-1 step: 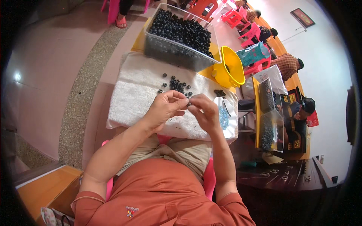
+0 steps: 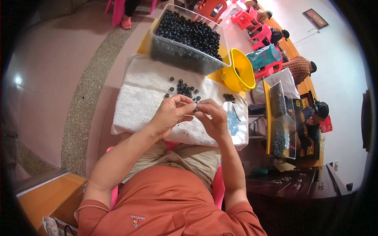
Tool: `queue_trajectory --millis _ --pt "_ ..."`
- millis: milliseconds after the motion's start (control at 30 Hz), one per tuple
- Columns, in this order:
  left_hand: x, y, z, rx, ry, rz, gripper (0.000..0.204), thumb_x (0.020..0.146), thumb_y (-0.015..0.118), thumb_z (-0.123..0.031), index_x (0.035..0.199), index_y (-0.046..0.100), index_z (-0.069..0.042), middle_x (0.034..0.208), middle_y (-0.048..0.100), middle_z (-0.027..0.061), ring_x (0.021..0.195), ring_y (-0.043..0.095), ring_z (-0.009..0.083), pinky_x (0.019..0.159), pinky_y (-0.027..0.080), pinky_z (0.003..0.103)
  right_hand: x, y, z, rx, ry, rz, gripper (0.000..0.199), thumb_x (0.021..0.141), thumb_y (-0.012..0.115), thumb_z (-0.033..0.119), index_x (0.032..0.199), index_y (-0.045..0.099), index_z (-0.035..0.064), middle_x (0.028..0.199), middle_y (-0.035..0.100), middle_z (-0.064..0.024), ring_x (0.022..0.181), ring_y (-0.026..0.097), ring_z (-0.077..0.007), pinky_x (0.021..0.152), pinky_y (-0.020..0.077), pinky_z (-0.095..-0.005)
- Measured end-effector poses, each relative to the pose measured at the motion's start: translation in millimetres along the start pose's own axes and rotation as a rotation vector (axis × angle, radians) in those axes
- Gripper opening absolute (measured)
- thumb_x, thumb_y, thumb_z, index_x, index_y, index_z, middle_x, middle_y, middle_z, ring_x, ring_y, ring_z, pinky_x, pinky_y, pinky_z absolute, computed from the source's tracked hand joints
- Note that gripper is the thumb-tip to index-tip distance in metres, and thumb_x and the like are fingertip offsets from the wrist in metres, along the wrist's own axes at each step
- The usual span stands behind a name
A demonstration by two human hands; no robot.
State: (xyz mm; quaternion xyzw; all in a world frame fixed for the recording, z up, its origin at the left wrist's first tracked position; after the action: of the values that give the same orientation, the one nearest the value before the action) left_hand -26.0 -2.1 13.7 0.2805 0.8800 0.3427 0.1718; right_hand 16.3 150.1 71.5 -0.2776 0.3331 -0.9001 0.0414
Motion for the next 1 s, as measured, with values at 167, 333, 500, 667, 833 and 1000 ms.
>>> queue_trajectory --millis 167,333,500,667,833,1000 --pt "-2 1 -2 -0.037 -0.040 0.058 0.016 0.092 0.066 -0.015 0.102 0.059 -0.005 0.095 0.065 0.0055 0.088 0.068 0.0155 0.074 0.057 0.027 -5 5 11 -0.198 -0.113 -0.090 0.024 0.076 0.075 0.001 0.099 0.066 0.0018 0.091 0.063 -0.0127 0.078 0.065 -0.0255 0.065 0.0516 -0.0319" --pt "-5 5 -6 0.012 -0.049 0.060 0.017 0.091 0.068 -0.017 0.101 0.060 -0.006 0.093 0.065 0.0040 0.084 0.066 0.0128 0.072 0.056 0.027 -12 10 10 -0.221 -0.126 -0.170 0.023 0.080 0.071 -0.001 0.102 0.064 0.0019 0.088 0.062 -0.0127 0.072 0.062 -0.0230 0.061 0.0491 -0.0299" --pt "-6 5 -5 0.040 -0.030 0.044 0.018 0.090 0.069 -0.018 0.101 0.061 -0.006 0.092 0.065 0.0021 0.079 0.064 0.0103 0.070 0.055 0.025 -15 16 11 -0.119 -0.050 -0.194 0.027 0.078 0.073 -0.004 0.103 0.064 0.0002 0.094 0.062 -0.0111 0.072 0.061 -0.0164 0.059 0.0484 -0.0268" --pt "-4 5 0 0.062 -0.029 0.051 0.017 0.090 0.069 -0.018 0.100 0.061 -0.007 0.090 0.065 0.0014 0.078 0.064 0.0101 0.068 0.054 0.025 -23 17 3 -0.062 -0.050 -0.210 0.030 0.079 0.070 -0.006 0.108 0.062 -0.0002 0.096 0.061 -0.0105 0.073 0.059 -0.0130 0.060 0.0481 -0.0242" --pt "-4 5 3 0.016 -0.084 0.052 0.015 0.090 0.069 -0.015 0.100 0.060 -0.007 0.091 0.065 0.0029 0.078 0.064 0.0113 0.069 0.055 0.025 -31 18 -5 0.009 0.039 -0.177 0.026 0.085 0.067 -0.003 0.111 0.062 0.0009 0.100 0.062 -0.0140 0.076 0.063 -0.0186 0.060 0.0522 -0.0264" --pt "-6 6 5 -0.027 -0.117 0.047 0.015 0.090 0.068 -0.013 0.100 0.059 -0.007 0.091 0.065 0.0043 0.078 0.065 0.0130 0.070 0.056 0.027 -34 18 -1 0.098 0.097 -0.202 0.025 0.086 0.065 -0.005 0.110 0.063 0.0010 0.099 0.062 -0.0128 0.073 0.062 -0.0161 0.057 0.0515 -0.0260"
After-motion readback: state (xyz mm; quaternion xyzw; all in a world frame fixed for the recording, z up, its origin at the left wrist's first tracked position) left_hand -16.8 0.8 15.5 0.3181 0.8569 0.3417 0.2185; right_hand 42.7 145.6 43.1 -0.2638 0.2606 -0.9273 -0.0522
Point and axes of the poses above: each hand's wrist, its own x-axis towards the middle knuckle, its own y-axis out of the palm, z = x × y, the point moved 3 cm from there along x, towards the middle knuckle
